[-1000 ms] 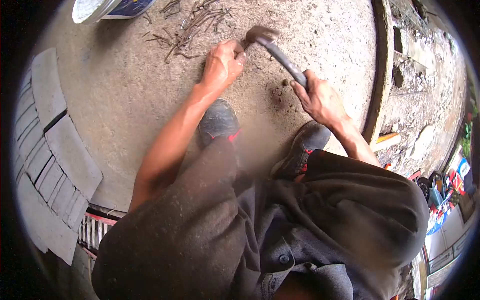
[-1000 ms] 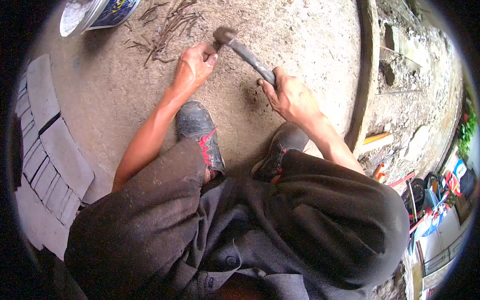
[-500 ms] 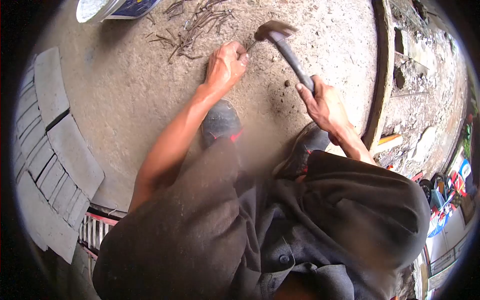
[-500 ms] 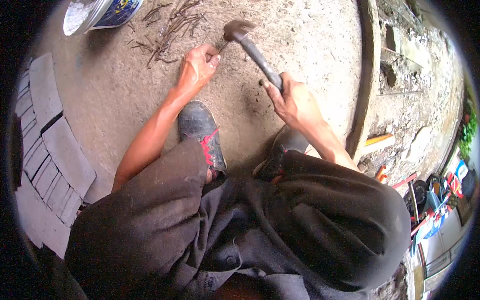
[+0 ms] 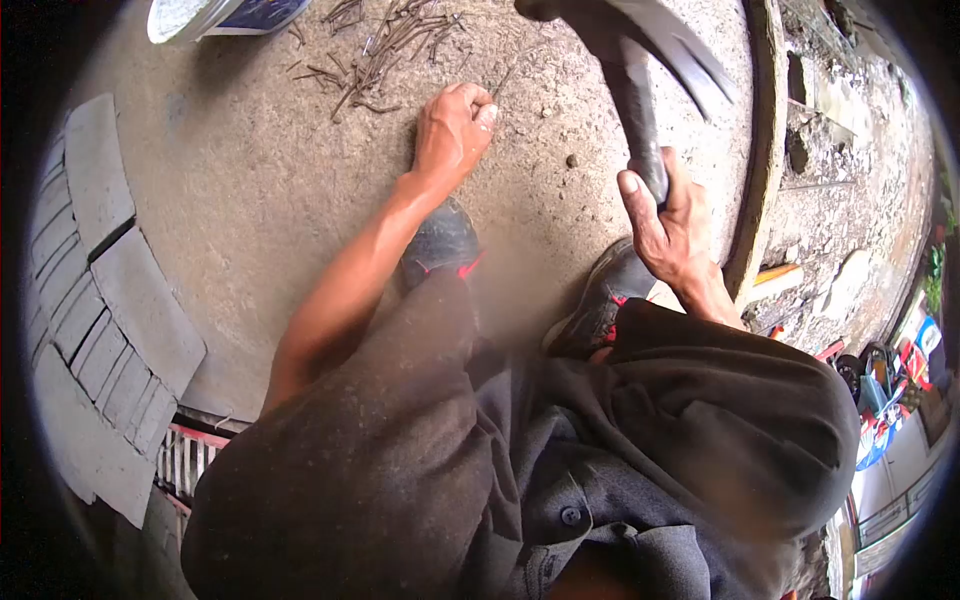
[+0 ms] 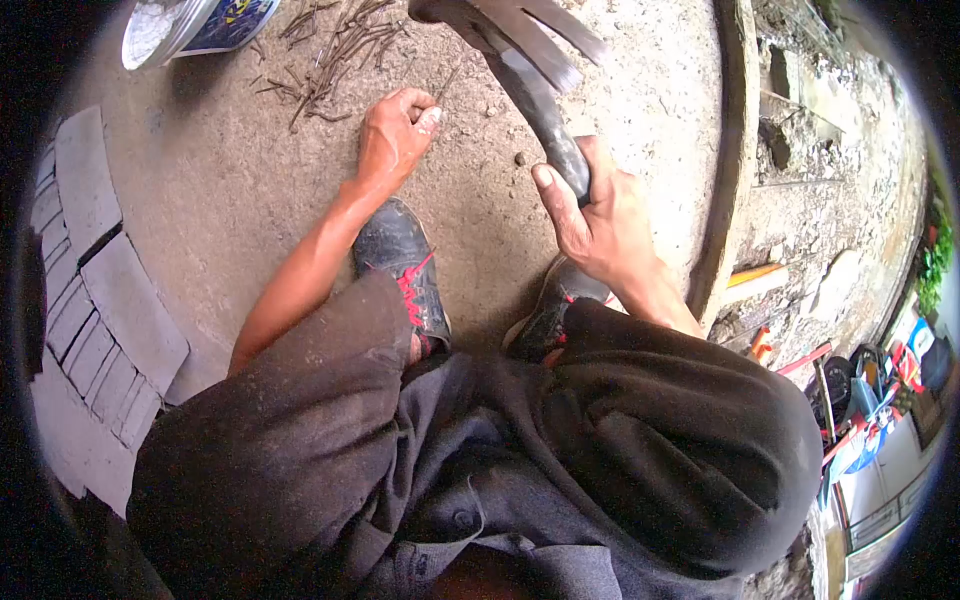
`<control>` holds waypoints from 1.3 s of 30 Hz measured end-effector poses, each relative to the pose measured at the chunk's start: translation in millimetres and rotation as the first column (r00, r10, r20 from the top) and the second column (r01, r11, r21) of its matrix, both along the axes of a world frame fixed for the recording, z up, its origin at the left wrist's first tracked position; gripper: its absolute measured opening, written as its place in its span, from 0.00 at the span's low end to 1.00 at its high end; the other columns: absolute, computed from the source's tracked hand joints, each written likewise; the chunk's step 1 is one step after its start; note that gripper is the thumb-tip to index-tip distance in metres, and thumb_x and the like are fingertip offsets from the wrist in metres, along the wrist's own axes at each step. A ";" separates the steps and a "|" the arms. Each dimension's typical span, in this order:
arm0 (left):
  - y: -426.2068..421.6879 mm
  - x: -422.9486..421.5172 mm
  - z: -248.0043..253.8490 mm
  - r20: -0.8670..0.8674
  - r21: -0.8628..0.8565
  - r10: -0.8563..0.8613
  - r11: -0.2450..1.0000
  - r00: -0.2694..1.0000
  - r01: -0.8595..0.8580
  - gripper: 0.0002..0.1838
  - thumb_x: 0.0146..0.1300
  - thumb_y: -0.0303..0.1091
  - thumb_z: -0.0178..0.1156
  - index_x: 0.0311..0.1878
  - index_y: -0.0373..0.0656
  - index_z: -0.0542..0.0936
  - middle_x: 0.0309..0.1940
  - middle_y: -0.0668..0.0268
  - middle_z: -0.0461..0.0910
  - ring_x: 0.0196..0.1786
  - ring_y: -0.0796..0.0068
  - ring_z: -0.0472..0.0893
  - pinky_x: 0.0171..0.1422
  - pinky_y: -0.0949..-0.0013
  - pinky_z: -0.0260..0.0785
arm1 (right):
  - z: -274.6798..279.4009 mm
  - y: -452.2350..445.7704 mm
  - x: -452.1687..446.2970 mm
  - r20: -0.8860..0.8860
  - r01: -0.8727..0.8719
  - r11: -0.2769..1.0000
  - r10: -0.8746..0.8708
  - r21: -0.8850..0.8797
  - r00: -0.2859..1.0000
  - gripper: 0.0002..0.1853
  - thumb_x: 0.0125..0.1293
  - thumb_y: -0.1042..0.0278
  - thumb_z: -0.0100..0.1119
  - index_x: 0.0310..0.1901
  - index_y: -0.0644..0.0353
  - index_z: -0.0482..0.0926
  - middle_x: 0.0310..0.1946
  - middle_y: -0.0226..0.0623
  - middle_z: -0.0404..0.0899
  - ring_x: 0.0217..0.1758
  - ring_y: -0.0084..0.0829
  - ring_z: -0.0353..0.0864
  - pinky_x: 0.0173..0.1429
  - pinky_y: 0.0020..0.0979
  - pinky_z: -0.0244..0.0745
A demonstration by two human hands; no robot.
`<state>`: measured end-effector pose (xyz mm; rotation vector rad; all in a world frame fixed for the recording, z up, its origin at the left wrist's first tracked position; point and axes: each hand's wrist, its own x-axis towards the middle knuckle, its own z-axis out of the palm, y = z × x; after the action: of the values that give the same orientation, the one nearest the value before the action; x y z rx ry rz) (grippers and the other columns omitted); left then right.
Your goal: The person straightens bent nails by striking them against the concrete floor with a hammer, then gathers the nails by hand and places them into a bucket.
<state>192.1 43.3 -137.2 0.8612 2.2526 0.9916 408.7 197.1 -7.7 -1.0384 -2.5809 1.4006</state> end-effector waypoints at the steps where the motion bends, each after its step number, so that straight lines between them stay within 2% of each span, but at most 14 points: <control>1: -0.4 -0.2 -1.6 -0.023 0.016 -0.008 1.000 1.000 0.009 0.06 0.60 0.27 0.66 0.38 0.35 0.83 0.37 0.50 0.84 0.42 0.49 0.84 0.50 0.53 0.75 | -4.1 -1.2 1.4 -0.014 0.001 1.000 -0.001 -0.021 1.000 0.15 0.76 0.56 0.59 0.44 0.61 0.74 0.18 0.38 0.73 0.21 0.32 0.73 0.30 0.37 0.69; 3: -1.9 0.3 -4.0 -0.077 0.027 -0.024 0.999 0.997 0.026 0.06 0.61 0.27 0.66 0.40 0.35 0.83 0.37 0.51 0.84 0.41 0.51 0.84 0.48 0.54 0.76 | -12.6 -4.0 -1.2 -0.044 0.004 0.998 -0.007 -0.062 0.999 0.15 0.76 0.56 0.59 0.44 0.61 0.74 0.18 0.39 0.74 0.21 0.34 0.75 0.30 0.38 0.70; 5: -3.6 0.6 -3.9 -0.140 0.018 -0.041 0.999 0.989 0.044 0.07 0.64 0.27 0.65 0.42 0.35 0.83 0.37 0.52 0.84 0.39 0.57 0.85 0.46 0.59 0.76 | -28.1 0.2 -12.5 0.418 -0.168 0.985 0.135 0.043 0.898 0.18 0.76 0.51 0.57 0.43 0.62 0.73 0.21 0.49 0.78 0.23 0.45 0.79 0.31 0.45 0.73; 7: -3.8 1.0 -2.6 -0.158 0.033 -0.046 0.998 0.986 0.052 0.07 0.64 0.27 0.65 0.43 0.35 0.83 0.38 0.52 0.83 0.40 0.56 0.85 0.47 0.58 0.76 | -56.5 6.6 -1.2 0.430 -0.270 0.962 0.226 0.043 0.874 0.20 0.76 0.49 0.56 0.43 0.62 0.73 0.21 0.51 0.78 0.23 0.46 0.79 0.32 0.46 0.73; 10: -5.0 -0.2 0.1 -0.182 0.025 -0.061 0.997 0.981 0.066 0.08 0.65 0.28 0.65 0.44 0.35 0.83 0.38 0.51 0.83 0.42 0.55 0.84 0.49 0.57 0.76 | -28.3 1.6 -9.6 0.473 -0.146 0.988 0.156 -0.057 0.867 0.19 0.76 0.50 0.57 0.42 0.62 0.73 0.21 0.49 0.77 0.24 0.45 0.79 0.33 0.45 0.73; 17: -5.4 -0.1 -6.0 -0.143 0.018 -0.047 0.999 0.989 0.050 0.08 0.66 0.29 0.64 0.44 0.35 0.82 0.41 0.49 0.83 0.45 0.48 0.84 0.50 0.54 0.76 | -15.7 -0.6 2.2 -0.024 -0.101 0.988 0.104 0.116 0.994 0.16 0.74 0.55 0.61 0.43 0.61 0.73 0.19 0.46 0.75 0.22 0.45 0.78 0.31 0.43 0.72; 18: -4.7 0.5 -3.1 -0.144 -0.005 -0.046 0.999 0.989 0.046 0.08 0.66 0.29 0.64 0.44 0.35 0.82 0.41 0.49 0.83 0.45 0.47 0.84 0.51 0.53 0.75 | -10.8 -2.4 -12.9 0.183 -0.087 0.996 0.089 -0.018 0.979 0.17 0.74 0.53 0.60 0.43 0.61 0.73 0.22 0.49 0.76 0.25 0.46 0.80 0.31 0.44 0.73; 19: -3.2 1.6 0.2 -0.146 -0.025 -0.044 0.999 0.988 0.040 0.08 0.66 0.29 0.64 0.44 0.35 0.82 0.41 0.48 0.83 0.46 0.46 0.84 0.51 0.53 0.75 | -25.0 -0.4 -20.9 0.439 -0.230 0.971 0.177 0.069 0.881 0.19 0.75 0.51 0.58 0.44 0.61 0.73 0.21 0.51 0.76 0.26 0.48 0.81 0.32 0.45 0.73; 24: -4.5 1.4 -3.0 -0.207 0.024 -0.039 0.999 0.978 0.045 0.08 0.66 0.29 0.63 0.45 0.35 0.83 0.41 0.47 0.84 0.46 0.45 0.84 0.52 0.51 0.75 | -27.8 4.9 -18.3 0.495 -0.067 0.997 0.081 -0.046 0.865 0.20 0.77 0.49 0.56 0.41 0.63 0.73 0.18 0.45 0.73 0.21 0.38 0.75 0.31 0.42 0.70; 28: -6.3 -1.5 -2.7 -0.094 -0.003 -0.018 1.000 0.995 0.018 0.08 0.65 0.27 0.64 0.44 0.35 0.82 0.41 0.47 0.84 0.46 0.47 0.84 0.52 0.53 0.75 | -2.6 3.8 -1.5 0.104 0.020 0.999 -0.024 0.043 0.994 0.18 0.76 0.53 0.58 0.39 0.62 0.74 0.16 0.39 0.71 0.20 0.31 0.71 0.28 0.38 0.67; 31: -3.6 -3.6 0.5 -0.111 -0.012 -0.049 0.999 0.993 0.048 0.07 0.65 0.27 0.64 0.44 0.35 0.82 0.41 0.48 0.84 0.45 0.48 0.84 0.52 0.53 0.75 | 8.3 4.5 -0.1 -0.009 0.011 0.997 -0.010 0.079 1.000 0.17 0.75 0.54 0.59 0.40 0.62 0.75 0.17 0.37 0.71 0.19 0.30 0.71 0.27 0.36 0.68; 34: -5.7 -3.1 1.1 -0.134 0.009 -0.065 0.998 0.989 0.066 0.08 0.65 0.27 0.64 0.44 0.35 0.82 0.41 0.48 0.84 0.45 0.47 0.83 0.52 0.53 0.75 | -3.7 -2.7 -5.7 0.083 0.014 1.000 -0.012 -0.024 0.996 0.17 0.75 0.54 0.59 0.42 0.62 0.74 0.17 0.41 0.73 0.20 0.35 0.74 0.28 0.39 0.69; 37: -3.8 -2.2 2.0 -0.166 0.025 -0.062 0.997 0.984 0.067 0.08 0.65 0.28 0.63 0.45 0.35 0.82 0.41 0.48 0.84 0.46 0.47 0.83 0.53 0.52 0.75 | -34.8 1.8 -20.4 0.492 -0.225 0.974 0.213 -0.035 0.844 0.21 0.76 0.48 0.55 0.45 0.63 0.74 0.22 0.52 0.77 0.26 0.51 0.80 0.34 0.48 0.72; 39: -4.7 0.5 2.9 -0.193 0.032 -0.057 0.997 0.979 0.064 0.08 0.65 0.28 0.63 0.45 0.35 0.83 0.41 0.47 0.83 0.47 0.46 0.83 0.53 0.52 0.75 | -39.7 -0.2 -11.8 0.453 -0.167 0.986 0.154 -0.011 0.878 0.24 0.76 0.45 0.54 0.42 0.64 0.74 0.22 0.52 0.77 0.27 0.50 0.80 0.35 0.48 0.72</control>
<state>192.6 38.6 -134.3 1.0772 2.3579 0.9625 396.8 196.9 -47.4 -1.3109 -3.0672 1.2692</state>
